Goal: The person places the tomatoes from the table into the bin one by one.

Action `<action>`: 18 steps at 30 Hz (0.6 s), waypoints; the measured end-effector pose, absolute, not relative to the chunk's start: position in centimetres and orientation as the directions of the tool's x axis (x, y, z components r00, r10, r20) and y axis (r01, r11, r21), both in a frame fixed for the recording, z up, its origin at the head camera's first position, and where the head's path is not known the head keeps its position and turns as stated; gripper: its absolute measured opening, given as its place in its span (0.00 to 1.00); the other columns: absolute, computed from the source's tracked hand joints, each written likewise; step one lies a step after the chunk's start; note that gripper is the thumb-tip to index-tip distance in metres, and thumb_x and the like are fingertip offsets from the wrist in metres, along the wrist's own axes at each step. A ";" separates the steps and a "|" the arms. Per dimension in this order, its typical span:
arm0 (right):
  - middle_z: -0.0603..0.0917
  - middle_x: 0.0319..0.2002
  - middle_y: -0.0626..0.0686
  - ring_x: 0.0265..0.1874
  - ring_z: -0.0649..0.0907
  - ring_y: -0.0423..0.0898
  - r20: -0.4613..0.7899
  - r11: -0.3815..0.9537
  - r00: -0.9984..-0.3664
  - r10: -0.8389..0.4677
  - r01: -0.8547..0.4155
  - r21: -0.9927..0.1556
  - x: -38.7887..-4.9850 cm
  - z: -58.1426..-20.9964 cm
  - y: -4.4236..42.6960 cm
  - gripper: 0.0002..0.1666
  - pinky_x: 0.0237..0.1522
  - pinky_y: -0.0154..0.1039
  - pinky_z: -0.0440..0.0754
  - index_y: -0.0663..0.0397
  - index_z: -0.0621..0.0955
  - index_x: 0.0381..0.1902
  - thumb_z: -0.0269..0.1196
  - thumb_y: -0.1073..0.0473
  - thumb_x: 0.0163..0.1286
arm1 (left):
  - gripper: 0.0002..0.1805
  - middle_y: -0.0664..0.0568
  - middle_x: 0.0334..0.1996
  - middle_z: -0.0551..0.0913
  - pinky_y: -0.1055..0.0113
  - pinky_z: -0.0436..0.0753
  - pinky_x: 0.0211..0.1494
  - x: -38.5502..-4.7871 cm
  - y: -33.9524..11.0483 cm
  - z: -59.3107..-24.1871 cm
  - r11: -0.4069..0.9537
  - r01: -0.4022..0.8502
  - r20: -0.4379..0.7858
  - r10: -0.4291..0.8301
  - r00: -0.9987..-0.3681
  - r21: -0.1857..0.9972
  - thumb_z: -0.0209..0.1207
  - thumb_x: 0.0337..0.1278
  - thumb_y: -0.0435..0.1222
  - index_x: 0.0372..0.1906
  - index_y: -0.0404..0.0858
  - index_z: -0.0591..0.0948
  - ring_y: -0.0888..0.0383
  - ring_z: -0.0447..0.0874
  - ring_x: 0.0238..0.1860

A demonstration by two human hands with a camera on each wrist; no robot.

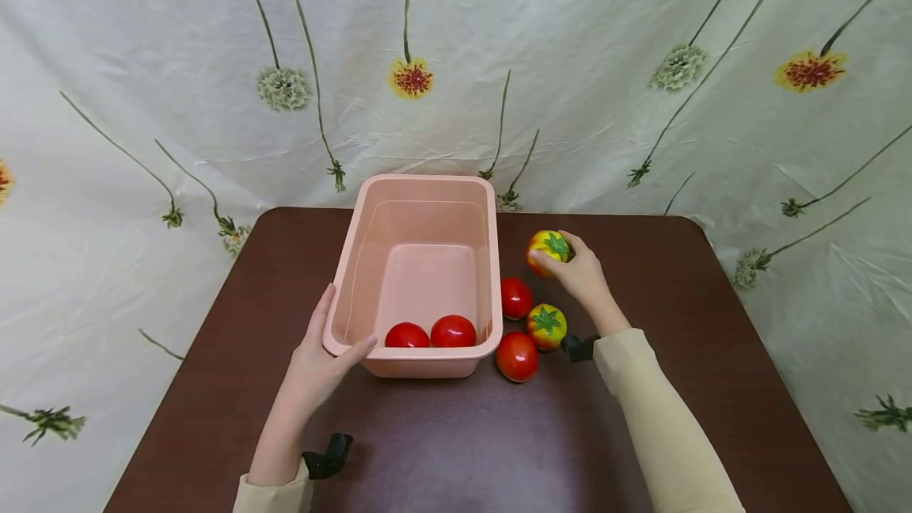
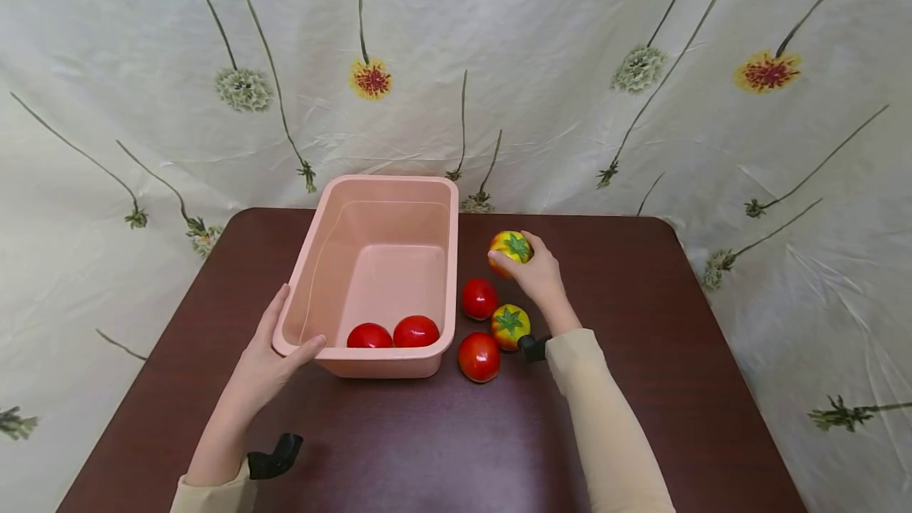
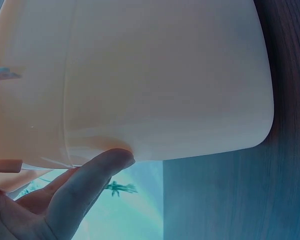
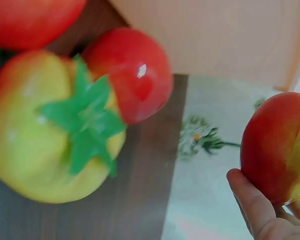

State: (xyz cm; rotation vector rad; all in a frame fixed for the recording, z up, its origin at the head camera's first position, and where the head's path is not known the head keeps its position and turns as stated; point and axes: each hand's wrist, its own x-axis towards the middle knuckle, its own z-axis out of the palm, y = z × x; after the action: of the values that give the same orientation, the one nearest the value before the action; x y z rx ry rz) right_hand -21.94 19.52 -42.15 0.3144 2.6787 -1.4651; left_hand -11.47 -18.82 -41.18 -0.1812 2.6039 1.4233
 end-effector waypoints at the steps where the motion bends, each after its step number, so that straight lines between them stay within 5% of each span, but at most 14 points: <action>1: 0.70 0.66 0.62 0.56 0.74 0.57 -0.159 0.515 -0.977 0.144 0.211 -0.831 -21.9 -41.9 19.4 0.52 0.60 0.52 0.77 0.52 0.59 0.76 0.65 0.35 0.63 | 0.57 0.42 0.78 0.49 0.36 0.67 0.68 -11.5 -18.8 -41.2 0.538 -0.187 -0.206 -0.026 -0.978 0.822 0.66 0.55 0.54 0.79 0.61 0.38 0.38 0.57 0.74; 18: 0.73 0.63 0.58 0.55 0.76 0.55 -0.032 0.481 -0.998 0.051 0.053 -0.875 -21.3 -37.2 16.2 0.50 0.54 0.49 0.80 0.48 0.61 0.75 0.69 0.42 0.62 | 0.58 0.43 0.78 0.50 0.36 0.68 0.68 -11.5 -18.9 -41.4 0.533 -0.203 -0.221 -0.031 -0.975 0.821 0.66 0.53 0.56 0.78 0.65 0.38 0.38 0.57 0.74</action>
State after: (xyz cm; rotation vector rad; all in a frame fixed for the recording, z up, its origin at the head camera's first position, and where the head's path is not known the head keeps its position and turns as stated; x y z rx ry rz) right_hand -21.30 16.22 -37.18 0.0943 2.7015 -1.5973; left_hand -11.53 -18.91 -41.36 -0.2002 2.5891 1.4231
